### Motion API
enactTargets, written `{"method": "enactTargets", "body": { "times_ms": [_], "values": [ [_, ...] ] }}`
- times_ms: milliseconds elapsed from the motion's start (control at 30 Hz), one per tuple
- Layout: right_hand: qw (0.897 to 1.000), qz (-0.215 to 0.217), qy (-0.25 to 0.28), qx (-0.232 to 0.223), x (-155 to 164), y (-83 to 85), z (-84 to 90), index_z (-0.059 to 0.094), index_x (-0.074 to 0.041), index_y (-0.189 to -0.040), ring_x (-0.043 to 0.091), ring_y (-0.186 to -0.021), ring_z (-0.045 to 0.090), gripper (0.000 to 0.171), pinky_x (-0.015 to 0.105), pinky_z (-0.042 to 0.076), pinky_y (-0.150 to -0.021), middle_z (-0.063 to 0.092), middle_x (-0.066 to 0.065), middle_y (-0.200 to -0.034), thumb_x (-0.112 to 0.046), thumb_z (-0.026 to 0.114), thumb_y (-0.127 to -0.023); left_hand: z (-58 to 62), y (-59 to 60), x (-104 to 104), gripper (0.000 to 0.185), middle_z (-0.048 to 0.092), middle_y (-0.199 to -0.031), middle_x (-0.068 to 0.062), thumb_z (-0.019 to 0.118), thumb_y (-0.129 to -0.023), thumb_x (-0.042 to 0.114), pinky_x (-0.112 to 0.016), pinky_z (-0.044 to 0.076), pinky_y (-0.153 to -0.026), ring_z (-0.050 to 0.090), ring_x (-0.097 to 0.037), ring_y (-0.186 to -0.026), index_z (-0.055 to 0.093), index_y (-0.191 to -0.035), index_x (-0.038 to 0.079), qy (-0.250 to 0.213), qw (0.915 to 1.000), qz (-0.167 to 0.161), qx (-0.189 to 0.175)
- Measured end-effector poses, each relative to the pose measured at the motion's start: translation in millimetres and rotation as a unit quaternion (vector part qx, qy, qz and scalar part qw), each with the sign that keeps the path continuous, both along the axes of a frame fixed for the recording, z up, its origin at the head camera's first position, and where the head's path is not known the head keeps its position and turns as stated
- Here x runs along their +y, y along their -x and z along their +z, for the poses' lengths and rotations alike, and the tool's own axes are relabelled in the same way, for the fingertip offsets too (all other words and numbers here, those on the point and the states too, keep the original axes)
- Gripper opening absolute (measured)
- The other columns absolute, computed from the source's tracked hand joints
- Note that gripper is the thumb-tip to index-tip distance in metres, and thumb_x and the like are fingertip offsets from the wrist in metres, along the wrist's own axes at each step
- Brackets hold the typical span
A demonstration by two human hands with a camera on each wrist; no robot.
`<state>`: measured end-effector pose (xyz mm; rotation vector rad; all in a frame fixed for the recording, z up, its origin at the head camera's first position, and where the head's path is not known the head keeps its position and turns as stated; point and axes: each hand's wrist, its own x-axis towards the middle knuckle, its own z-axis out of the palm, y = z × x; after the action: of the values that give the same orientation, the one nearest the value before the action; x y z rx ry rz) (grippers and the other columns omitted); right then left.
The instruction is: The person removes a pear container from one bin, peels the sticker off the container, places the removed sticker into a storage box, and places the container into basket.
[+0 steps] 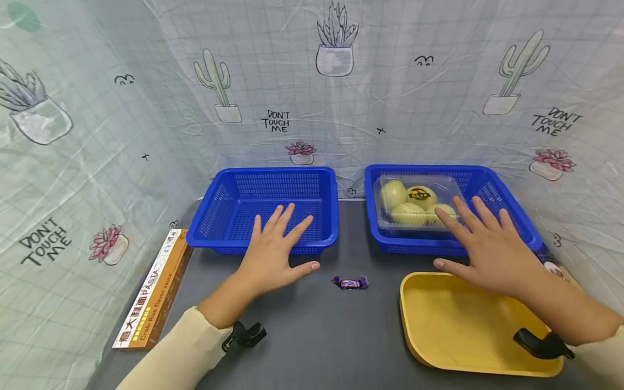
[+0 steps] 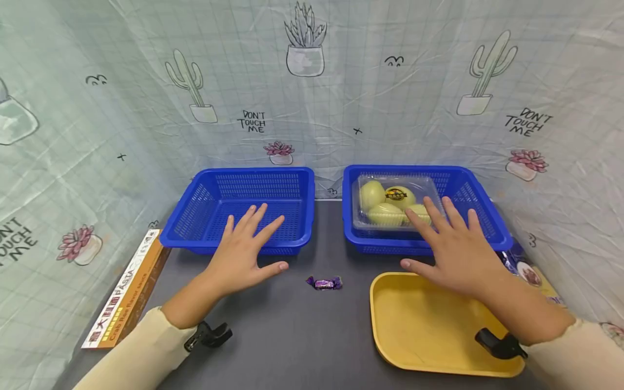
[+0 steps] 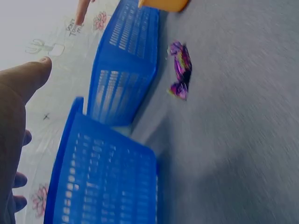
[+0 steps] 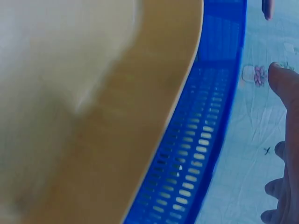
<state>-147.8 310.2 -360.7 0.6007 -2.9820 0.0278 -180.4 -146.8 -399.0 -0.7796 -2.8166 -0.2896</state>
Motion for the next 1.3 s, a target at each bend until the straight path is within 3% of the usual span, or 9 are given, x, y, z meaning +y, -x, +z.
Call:
{"method": "enactTargets", "body": {
  "times_ms": [467,800,1100,1300],
  "values": [
    [0.999,0.038,0.034,-0.003,28.0,28.6,6.2,0.024,-0.023,-0.172,0.056,-0.156,0.018,0.101,0.071,0.004,-0.124,0.019,0.022,-0.175,-0.061,0.074,-0.094,-2.9,12.6,50.0,0.090,0.024,-0.176,-0.010,0.052,-0.094,0.082,-0.076,0.012,-0.122,0.018,-0.036,-0.162,0.035,-0.169,0.034,-0.048,0.9986,-0.020,0.012],
    [0.997,0.043,0.066,0.000,36.1,43.5,10.0,0.030,-0.017,-0.170,0.056,-0.155,0.022,0.097,0.063,0.003,-0.128,0.027,0.028,-0.171,-0.054,0.076,-0.094,-3.9,21.5,77.7,0.089,0.029,-0.174,-0.013,0.053,-0.095,0.080,-0.073,0.013,-0.124,0.020,-0.036,-0.162,0.036,-0.168,0.032,-0.065,0.9975,-0.025,0.005],
    [0.999,0.027,0.045,-0.013,50.2,67.0,17.7,0.028,-0.020,-0.171,0.060,-0.153,0.023,0.097,0.077,0.018,-0.119,0.027,0.030,-0.170,-0.055,0.076,-0.094,-5.2,25.6,108.5,0.083,0.029,-0.174,-0.012,0.054,-0.098,0.074,-0.069,0.014,-0.125,0.021,-0.035,-0.161,0.039,-0.167,0.030,-0.088,0.9955,-0.035,0.005],
    [0.998,0.014,0.039,-0.036,56.9,78.8,17.7,0.028,-0.015,-0.170,0.061,-0.153,0.021,0.095,0.071,0.011,-0.124,0.025,0.034,-0.169,-0.058,0.071,-0.097,-8.2,22.0,136.8,0.077,0.033,-0.172,-0.014,0.052,-0.103,0.068,-0.065,0.020,-0.126,0.024,-0.036,-0.160,0.040,-0.167,0.027,-0.107,0.9935,-0.036,-0.001]
  ]
}}
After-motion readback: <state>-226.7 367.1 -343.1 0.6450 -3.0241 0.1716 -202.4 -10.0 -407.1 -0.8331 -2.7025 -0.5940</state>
